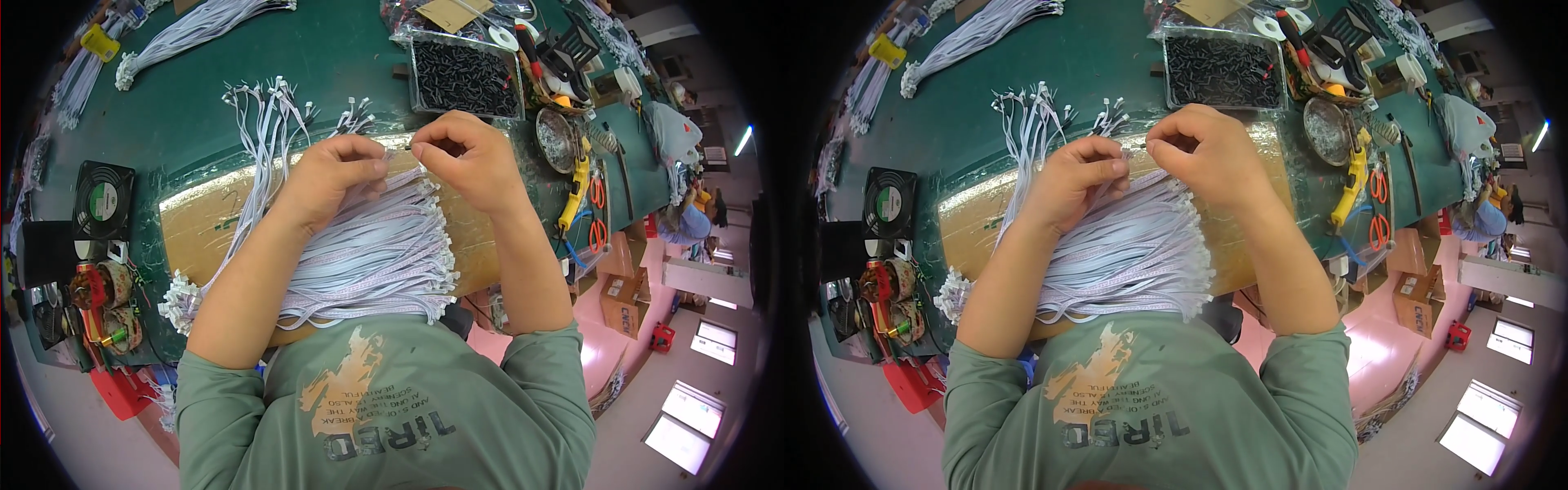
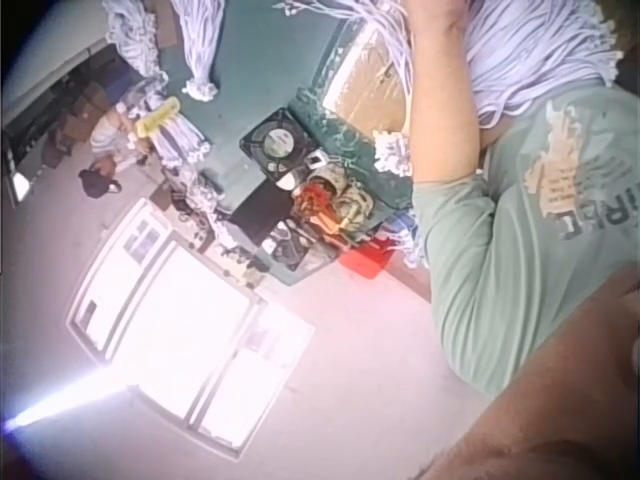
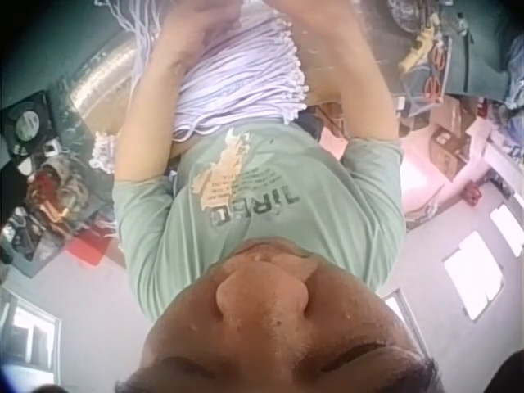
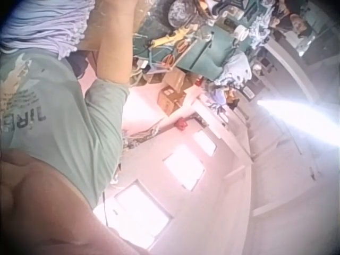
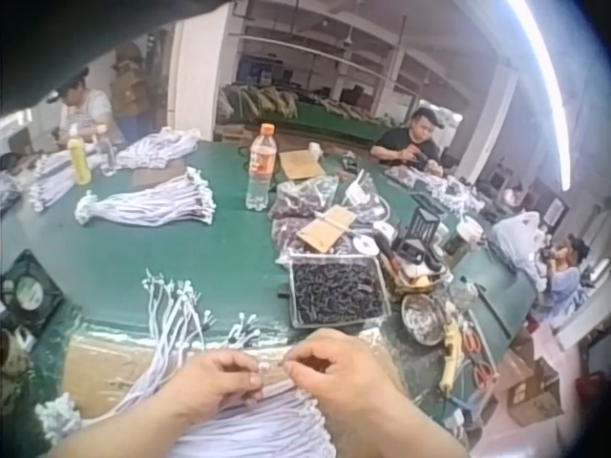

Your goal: The person attaches small white connectors to the ends of wiring harnesses by hand.

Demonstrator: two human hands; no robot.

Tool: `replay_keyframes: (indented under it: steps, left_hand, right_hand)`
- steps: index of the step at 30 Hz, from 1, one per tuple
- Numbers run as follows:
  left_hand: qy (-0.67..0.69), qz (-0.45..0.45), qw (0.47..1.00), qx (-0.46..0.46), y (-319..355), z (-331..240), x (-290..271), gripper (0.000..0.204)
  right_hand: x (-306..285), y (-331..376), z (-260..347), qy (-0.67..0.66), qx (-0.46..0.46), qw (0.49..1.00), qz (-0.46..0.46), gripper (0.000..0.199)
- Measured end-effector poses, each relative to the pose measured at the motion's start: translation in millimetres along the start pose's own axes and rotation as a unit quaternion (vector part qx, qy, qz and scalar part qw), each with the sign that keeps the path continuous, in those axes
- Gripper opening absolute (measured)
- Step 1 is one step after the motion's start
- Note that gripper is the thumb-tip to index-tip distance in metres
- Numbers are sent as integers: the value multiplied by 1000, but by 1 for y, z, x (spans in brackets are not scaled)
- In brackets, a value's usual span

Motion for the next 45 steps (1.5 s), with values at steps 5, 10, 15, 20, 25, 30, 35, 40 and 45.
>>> replay_keyframes:
  steps: [5, 10, 15, 20, 25, 30, 35, 40, 45]
  left_hand:
    - [3, -5, 1000, -9, 1, 0, 0, 14]
    - [-5, -11, 1000, -18, 1, 0, -1, 15]
    - [-43, -19, 999, -26, 1, 1, -1, 17]
    - [-35, -20, 999, -25, 2, -2, 0, 17]
    - [-10, -22, 999, -39, 1, 1, -2, 17]
    - [-12, -15, 999, -35, 0, 3, -4, 17]
    - [-14, -14, 999, -35, -1, 3, -4, 17]
    - [-14, -17, 999, -39, 0, 3, -3, 17]
    - [-12, -16, 999, -40, -1, 3, -5, 16]
  right_hand:
    - [2, -1, -2, 4, 5, 1000, 18, 9]
    - [1, -2, -3, 11, 11, 999, 40, 10]
    - [7, -2, -5, 4, 30, 997, 67, 14]
    - [22, -1, -11, 43, 12, 994, 103, 18]
    - [15, 1, -29, -172, 110, 976, 81, 20]
    - [14, -1, -14, -219, 121, 966, 70, 18]
    - [14, -1, -14, -215, 127, 966, 67, 18]
    - [13, -1, -14, -208, 119, 969, 59, 18]
    - [14, -3, -13, -206, 122, 968, 67, 19]
Point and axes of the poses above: each hand's wrist, its own y-axis away from the middle knuckle, its own x-axis out of the palm, z = x × y, the point moved 4 cm from there along -y, towards the middle knuckle, and after that the axes turned 7 degrees about z, right-handed, at the moved point
